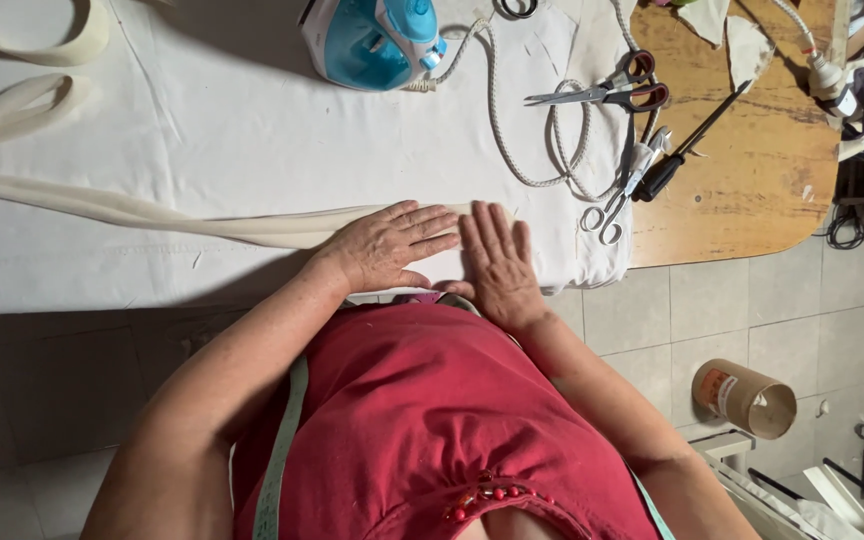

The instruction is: Turning out fabric tubes and ironing them into flat strips on a work table.

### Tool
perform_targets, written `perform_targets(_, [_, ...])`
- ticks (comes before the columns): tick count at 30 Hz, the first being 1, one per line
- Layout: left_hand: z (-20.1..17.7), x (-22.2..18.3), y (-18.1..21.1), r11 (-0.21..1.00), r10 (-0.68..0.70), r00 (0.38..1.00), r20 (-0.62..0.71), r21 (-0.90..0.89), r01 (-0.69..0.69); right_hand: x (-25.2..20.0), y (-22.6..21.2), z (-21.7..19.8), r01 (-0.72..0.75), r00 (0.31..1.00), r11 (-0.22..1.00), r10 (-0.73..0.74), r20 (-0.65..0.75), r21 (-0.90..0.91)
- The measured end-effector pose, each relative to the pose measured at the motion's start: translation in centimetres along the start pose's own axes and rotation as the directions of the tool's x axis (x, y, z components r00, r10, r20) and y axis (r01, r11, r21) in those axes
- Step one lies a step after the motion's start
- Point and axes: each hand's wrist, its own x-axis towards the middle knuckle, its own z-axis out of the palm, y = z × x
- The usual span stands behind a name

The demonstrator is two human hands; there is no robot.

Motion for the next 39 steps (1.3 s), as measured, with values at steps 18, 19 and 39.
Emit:
perform_targets(18, [-0.8,-0.5,0.1,0.998,0.06,0.973,-0.222,0.045,-0.051,21.8,0.3,-3.4,0.279,0.865,0.218,0.366,-0.343,0.935])
perform_targets(19, [-0.1,-0.6,-0.2,0.999,0.046,0.973,-0.225,0.035,-0.039,21.8,0.0,-4.3,0.267,0.872,0.219,0.359,-0.332,0.938])
perform_targets(39, [1.4,-0.6,-0.4,0.996,0.053,0.998,-0.043,0.072,-0.05,-6.1,2.0,-10.8,-0.526,0.815,0.829,0.555,0.165,-0.188])
